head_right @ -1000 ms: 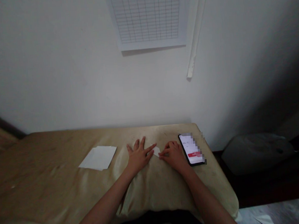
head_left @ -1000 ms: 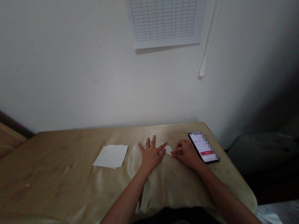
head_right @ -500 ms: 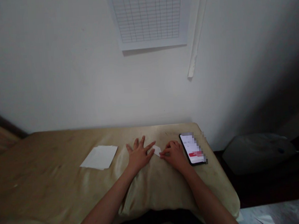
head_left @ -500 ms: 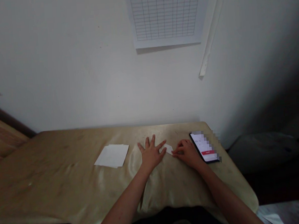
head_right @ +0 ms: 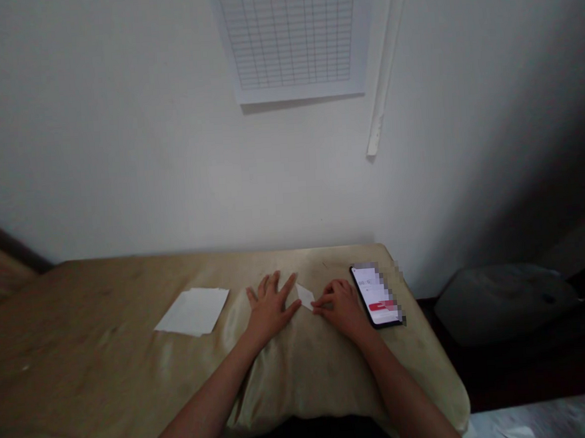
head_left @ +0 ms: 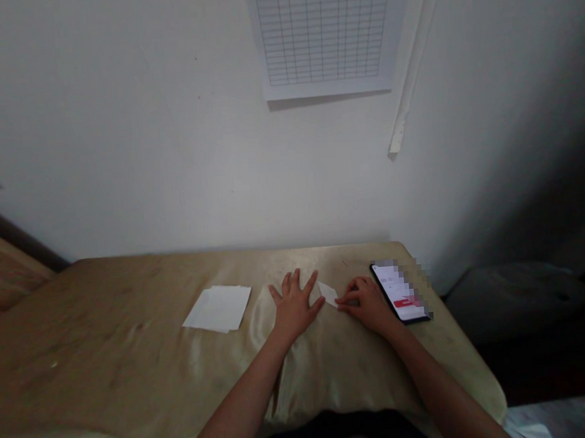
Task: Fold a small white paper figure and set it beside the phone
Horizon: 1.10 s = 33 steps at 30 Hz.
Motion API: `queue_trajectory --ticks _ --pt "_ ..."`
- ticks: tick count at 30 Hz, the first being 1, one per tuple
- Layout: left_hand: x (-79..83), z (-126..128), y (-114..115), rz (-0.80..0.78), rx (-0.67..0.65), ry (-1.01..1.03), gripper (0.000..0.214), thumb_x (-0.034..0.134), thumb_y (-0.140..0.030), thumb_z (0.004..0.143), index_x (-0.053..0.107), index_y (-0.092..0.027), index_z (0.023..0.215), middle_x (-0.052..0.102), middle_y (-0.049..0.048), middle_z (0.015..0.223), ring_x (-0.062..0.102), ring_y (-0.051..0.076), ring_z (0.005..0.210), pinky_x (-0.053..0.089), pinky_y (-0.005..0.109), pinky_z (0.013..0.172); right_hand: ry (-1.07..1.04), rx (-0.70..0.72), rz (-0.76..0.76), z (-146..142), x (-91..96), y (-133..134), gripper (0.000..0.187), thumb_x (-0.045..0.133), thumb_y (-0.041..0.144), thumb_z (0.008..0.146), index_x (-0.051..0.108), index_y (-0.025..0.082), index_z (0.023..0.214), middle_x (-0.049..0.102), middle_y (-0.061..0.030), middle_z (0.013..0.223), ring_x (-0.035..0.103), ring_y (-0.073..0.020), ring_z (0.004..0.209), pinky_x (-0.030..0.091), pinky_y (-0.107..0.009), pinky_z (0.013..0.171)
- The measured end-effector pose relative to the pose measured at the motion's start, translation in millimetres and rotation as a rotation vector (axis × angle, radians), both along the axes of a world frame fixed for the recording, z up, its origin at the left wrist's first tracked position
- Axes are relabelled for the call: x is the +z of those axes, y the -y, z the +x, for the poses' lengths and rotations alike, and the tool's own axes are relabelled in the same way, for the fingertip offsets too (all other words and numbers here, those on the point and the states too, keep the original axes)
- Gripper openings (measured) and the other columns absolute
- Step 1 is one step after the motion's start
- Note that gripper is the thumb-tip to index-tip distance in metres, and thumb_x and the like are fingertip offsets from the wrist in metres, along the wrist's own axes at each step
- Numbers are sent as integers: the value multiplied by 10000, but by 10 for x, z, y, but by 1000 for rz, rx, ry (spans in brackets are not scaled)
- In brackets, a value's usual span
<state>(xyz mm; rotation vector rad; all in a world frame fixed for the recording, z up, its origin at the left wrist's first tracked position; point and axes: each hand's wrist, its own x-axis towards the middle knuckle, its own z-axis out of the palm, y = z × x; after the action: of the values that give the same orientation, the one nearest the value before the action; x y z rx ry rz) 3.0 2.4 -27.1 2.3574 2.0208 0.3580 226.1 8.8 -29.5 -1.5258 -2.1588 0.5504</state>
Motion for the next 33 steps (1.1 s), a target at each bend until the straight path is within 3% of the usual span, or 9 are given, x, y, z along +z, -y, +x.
queue_trajectory --ticks 4,9,19,33 --pt "37 -11 38 0 -138 25 547 520 -545 951 336 -570 1465 164 13 1676 186 400 1500 128 761 1116 -11 6 0 13 -6 -3 113 749 389 843 793 364 944 626 -44 1057 510 -238 1120 371 -391 1016" --pt "47 13 59 -10 -290 -17 388 440 -555 985 456 -612 1369 196 -63 1666 212 380 1492 55 774 1118 26 21 21 16 -8 -9 113 737 398 852 792 347 937 624 -47 1051 513 -235 1123 370 -383 1014" --pt "48 45 32 -53 -215 7 416 468 -630 941 453 -635 1357 205 -65 1664 202 408 1501 9 805 1094 37 15 34 8 -11 -11 104 732 411 858 791 358 925 639 -48 1045 514 -242 1117 368 -394 1007" --pt "59 -43 -95 -122 -86 24 731 517 -849 748 409 -582 1419 98 16 1692 95 422 1532 -59 800 1076 -7 7 27 7 -13 -3 107 733 407 854 794 354 924 629 -50 1042 507 -244 1101 366 -385 998"
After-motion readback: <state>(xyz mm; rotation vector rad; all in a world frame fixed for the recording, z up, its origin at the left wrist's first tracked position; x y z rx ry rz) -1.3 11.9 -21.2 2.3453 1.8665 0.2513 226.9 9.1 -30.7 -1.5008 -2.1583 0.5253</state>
